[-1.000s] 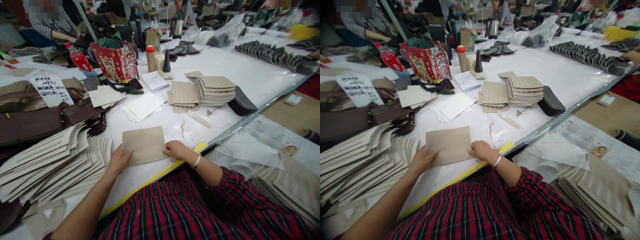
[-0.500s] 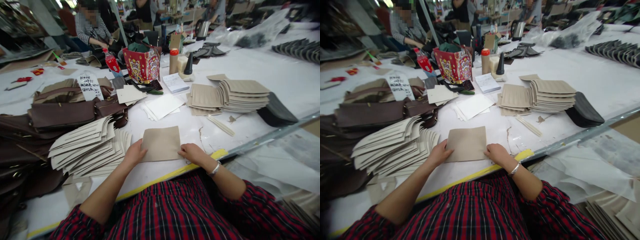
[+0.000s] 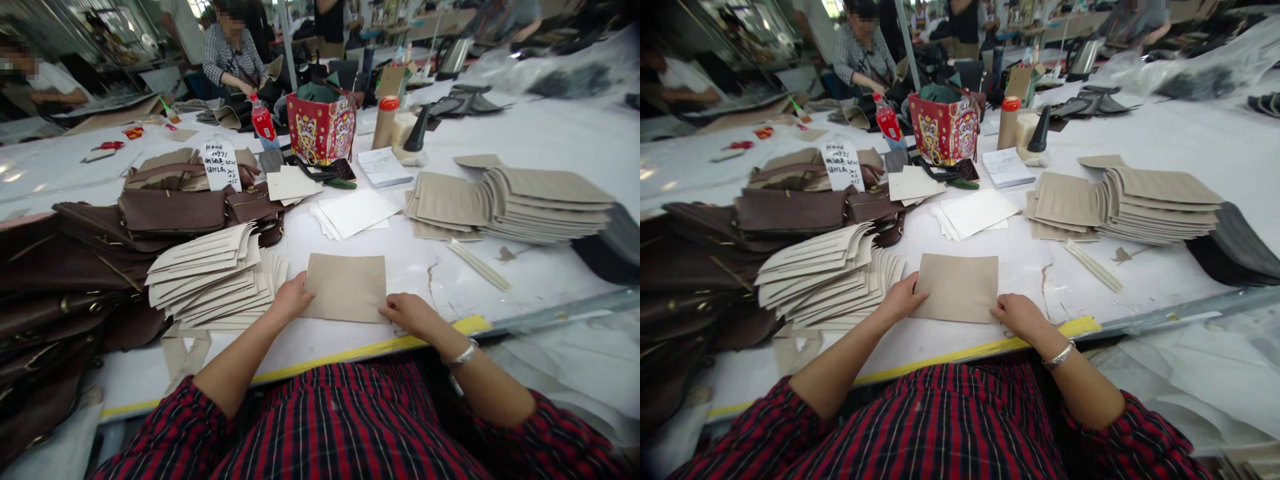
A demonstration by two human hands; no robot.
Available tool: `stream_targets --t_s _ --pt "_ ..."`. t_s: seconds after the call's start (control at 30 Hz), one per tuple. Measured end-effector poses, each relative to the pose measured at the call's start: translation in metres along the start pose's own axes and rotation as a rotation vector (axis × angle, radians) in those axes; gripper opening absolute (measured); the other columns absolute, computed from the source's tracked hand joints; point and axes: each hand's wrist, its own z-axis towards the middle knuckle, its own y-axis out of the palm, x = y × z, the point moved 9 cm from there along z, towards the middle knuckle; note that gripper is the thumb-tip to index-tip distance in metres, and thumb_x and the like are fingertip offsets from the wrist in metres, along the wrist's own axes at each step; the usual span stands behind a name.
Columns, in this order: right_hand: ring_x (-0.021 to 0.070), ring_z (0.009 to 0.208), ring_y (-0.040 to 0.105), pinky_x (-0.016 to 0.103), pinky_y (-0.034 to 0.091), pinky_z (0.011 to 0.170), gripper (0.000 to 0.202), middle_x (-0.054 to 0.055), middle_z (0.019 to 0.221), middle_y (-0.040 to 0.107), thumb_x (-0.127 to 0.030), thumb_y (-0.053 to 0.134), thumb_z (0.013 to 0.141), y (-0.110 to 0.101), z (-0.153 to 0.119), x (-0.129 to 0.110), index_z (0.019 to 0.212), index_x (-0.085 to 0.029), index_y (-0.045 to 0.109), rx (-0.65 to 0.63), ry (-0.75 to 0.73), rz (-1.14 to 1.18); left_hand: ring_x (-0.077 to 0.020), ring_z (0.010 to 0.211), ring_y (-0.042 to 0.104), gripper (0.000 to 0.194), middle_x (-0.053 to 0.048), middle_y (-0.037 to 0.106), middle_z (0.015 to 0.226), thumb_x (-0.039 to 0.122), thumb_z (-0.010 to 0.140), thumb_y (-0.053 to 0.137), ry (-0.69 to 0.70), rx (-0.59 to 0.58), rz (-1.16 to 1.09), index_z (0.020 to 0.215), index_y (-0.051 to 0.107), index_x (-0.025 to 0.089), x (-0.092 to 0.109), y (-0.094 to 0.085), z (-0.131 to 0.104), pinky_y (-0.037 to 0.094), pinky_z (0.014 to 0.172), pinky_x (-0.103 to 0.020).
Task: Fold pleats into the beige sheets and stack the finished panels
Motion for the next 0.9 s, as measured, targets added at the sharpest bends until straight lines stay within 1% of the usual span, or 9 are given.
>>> stream_targets --t_s 0.43,0.53,0.63,0.7,0.77,0.8,0.83,0.87,0.9 --pt "0.0139 0.06 0.051 0.023 0.028 0.053 0.027 0.003 0.063 0.059 -0.037 0.044 0.081 -0.001 0.0 0.0 0.065 -0.018 0.056 0.003 -0.017 0.007 -0.025 0.088 0.059 0.042 -0.007 0.064 0.097 0.029 0.076 0.051 0.003 -0.015 0.083 0.116 0.046 0.02 0.004 0.001 0.001 0.042 0.072 -0.031" --pt "0.0136 0.059 0.051 0.023 0.027 0.053 0.028 0.003 0.064 0.059 -0.036 0.044 0.082 -0.001 0.0 -0.001 0.065 -0.018 0.056 0.002 -0.021 -0.004 -0.0251 0.087 0.059 0.046 -0.007 0.064 0.096 0.029 0.078 0.05 0.005 -0.008 0.105 0.122 0.042 0.019 0.004 0.003 0.0 0.043 0.072 -0.032" --pt "0.014 0.06 0.051 0.024 0.027 0.053 0.027 0.004 0.064 0.06 -0.036 0.045 0.081 -0.003 -0.001 -0.001 0.067 -0.017 0.058 0.008 -0.003 -0.025 -0.0254 0.092 0.058 0.055 -0.01 0.062 0.102 0.027 0.079 0.05 0.04 0.008 0.113 0.13 0.032 0.017 0.004 0.006 -0.005 0.043 0.076 -0.033" --pt "0.0145 0.062 0.052 0.024 0.028 0.054 0.026 0.004 0.067 0.061 -0.035 0.045 0.08 -0.005 -0.002 -0.001 0.069 -0.017 0.06 0.005 0.002 -0.042 -0.0278 0.103 0.053 0.063 -0.015 0.056 0.113 0.026 0.079 0.051 0.137 0.145 0.166 0.134 0.024 0.013 0.012 0.0 -0.014 0.041 0.084 -0.037" --pt "0.015 0.066 0.054 0.024 0.029 0.055 0.024 0.004 0.071 0.063 -0.034 0.046 0.08 -0.006 -0.002 -0.003 0.072 -0.017 0.062 -0.007 -0.004 -0.057 -0.0314 0.117 0.041 0.063 -0.017 0.046 0.126 0.023 0.08 0.051 0.299 0.382 0.251 0.135 0.023 0.015 0.03 -0.008 -0.028 0.035 0.093 -0.044" --pt "0.0152 0.067 0.054 0.024 0.03 0.056 0.024 0.005 0.074 0.063 -0.034 0.047 0.08 -0.007 -0.001 -0.003 0.074 -0.018 0.063 -0.014 -0.004 -0.063 -0.0322 0.122 0.035 0.059 -0.016 0.042 0.13 0.02 0.081 0.05 0.397 0.481 0.284 0.135 0.026 0.017 0.042 -0.007 -0.037 0.031 0.096 -0.047" --pt "0.0154 0.068 0.055 0.024 0.03 0.057 0.024 0.005 0.075 0.064 -0.035 0.047 0.08 -0.007 -0.001 -0.003 0.075 -0.018 0.063 -0.017 -0.003 -0.068 -0.0318 0.124 0.031 0.056 -0.014 0.04 0.132 0.016 0.082 0.048 0.511 0.537 0.299 0.134 0.028 0.02 0.057 -0.002 -0.045 0.029 0.098 -0.048" --pt "0.0156 0.069 0.055 0.024 0.03 0.057 0.025 0.005 0.076 0.064 -0.036 0.047 0.079 -0.006 -0.001 -0.003 0.076 -0.017 0.064 -0.018 -0.002 -0.071 -0.0303 0.125 0.03 0.052 -0.012 0.041 0.132 0.013 0.083 0.046 0.637 0.544 0.299 0.132 0.031 0.021 0.073 0.008 -0.053 0.028 0.099 -0.048" --pt "0.0157 0.069 0.055 0.024 0.03 0.057 0.025 0.005 0.076 0.064 -0.037 0.047 0.079 -0.006 -0.001 -0.002 0.076 -0.017 0.064 -0.017 0.001 -0.073 -0.0281 0.124 0.032 0.05 -0.011 0.044 0.13 0.01 0.084 0.043 0.77 0.503 0.289 0.131 0.033 0.022 0.09 0.021 -0.059 0.03 0.099 -0.046"
